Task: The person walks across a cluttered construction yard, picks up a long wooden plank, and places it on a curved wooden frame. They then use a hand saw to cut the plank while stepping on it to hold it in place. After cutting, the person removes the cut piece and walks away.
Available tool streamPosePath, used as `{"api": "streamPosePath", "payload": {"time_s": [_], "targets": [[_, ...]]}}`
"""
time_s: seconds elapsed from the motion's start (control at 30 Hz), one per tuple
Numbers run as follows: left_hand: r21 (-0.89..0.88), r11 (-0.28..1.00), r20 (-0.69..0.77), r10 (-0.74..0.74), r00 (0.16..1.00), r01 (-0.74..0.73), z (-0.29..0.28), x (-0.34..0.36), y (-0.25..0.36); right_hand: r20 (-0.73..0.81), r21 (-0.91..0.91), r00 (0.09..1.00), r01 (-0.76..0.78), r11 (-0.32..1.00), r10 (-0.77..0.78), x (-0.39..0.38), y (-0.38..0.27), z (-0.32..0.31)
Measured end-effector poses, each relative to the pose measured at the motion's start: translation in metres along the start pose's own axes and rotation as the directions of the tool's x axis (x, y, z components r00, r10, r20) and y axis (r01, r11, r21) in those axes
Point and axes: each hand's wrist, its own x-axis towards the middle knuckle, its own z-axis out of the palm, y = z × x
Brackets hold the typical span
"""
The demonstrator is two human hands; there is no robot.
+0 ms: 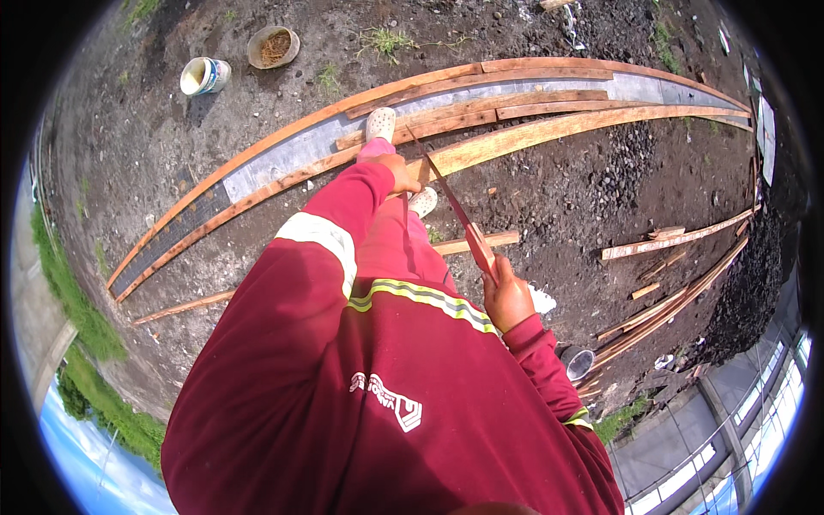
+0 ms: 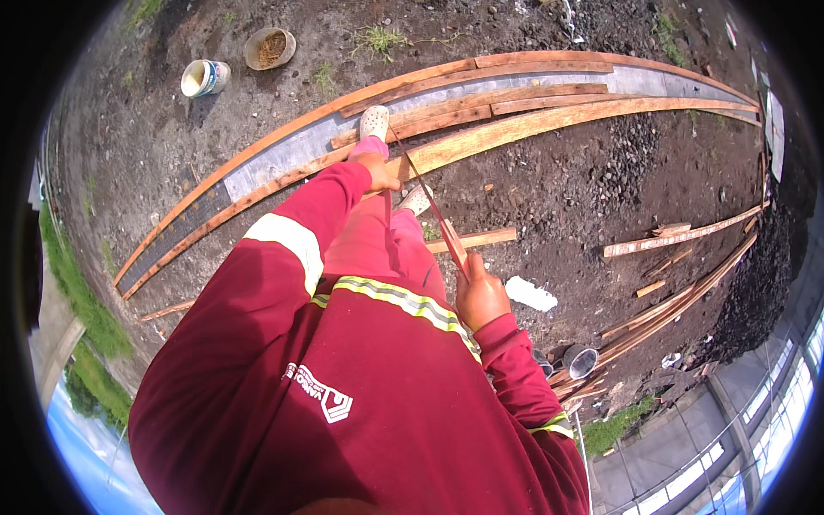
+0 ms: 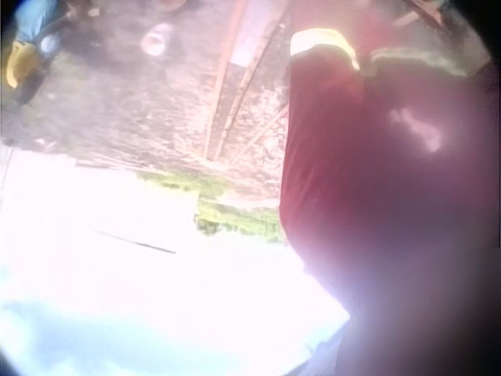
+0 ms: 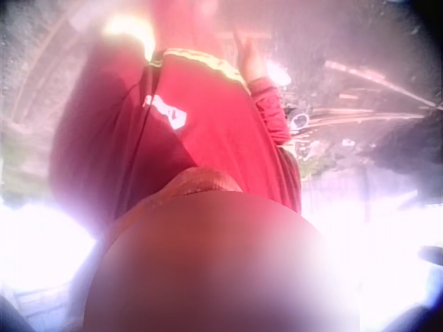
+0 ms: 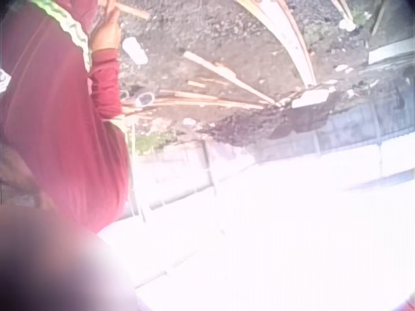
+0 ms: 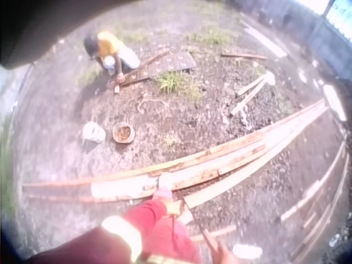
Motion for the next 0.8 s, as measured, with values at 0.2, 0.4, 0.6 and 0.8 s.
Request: {"api": "streamPosePath", "payload": {"time_s": [0.2,0.4,0.6,0.8], "targets": [[0.052,0.998,-0.022,0.044,0.999,-0.043,0.003,-0.006,-0.001,-0.010,0.017,0.999,0.036,0.999,-0.036,0.110,-0.031,0.036],[-0.058,0.998,0.042,0.013,0.999,-0.011,-0.001,-0.009,-0.003,0.052,-0.034,0.996,-0.070,0.997,0.072,-0.050,0.003,-0.019],[-0.024,1.000,-0.018,-0.020,1.000,0.020,0.003,-0.009,0.000,-0.038,-0.003,0.999,0.013,1.000,-0.013,0.111,-0.037,0.048],[0.001,0.999,0.017,0.034,0.999,-0.034,0.004,-0.003,-0.003,0.012,0.051,1.000,0.024,0.998,-0.025,-0.028,0.003,-0.010]]}}
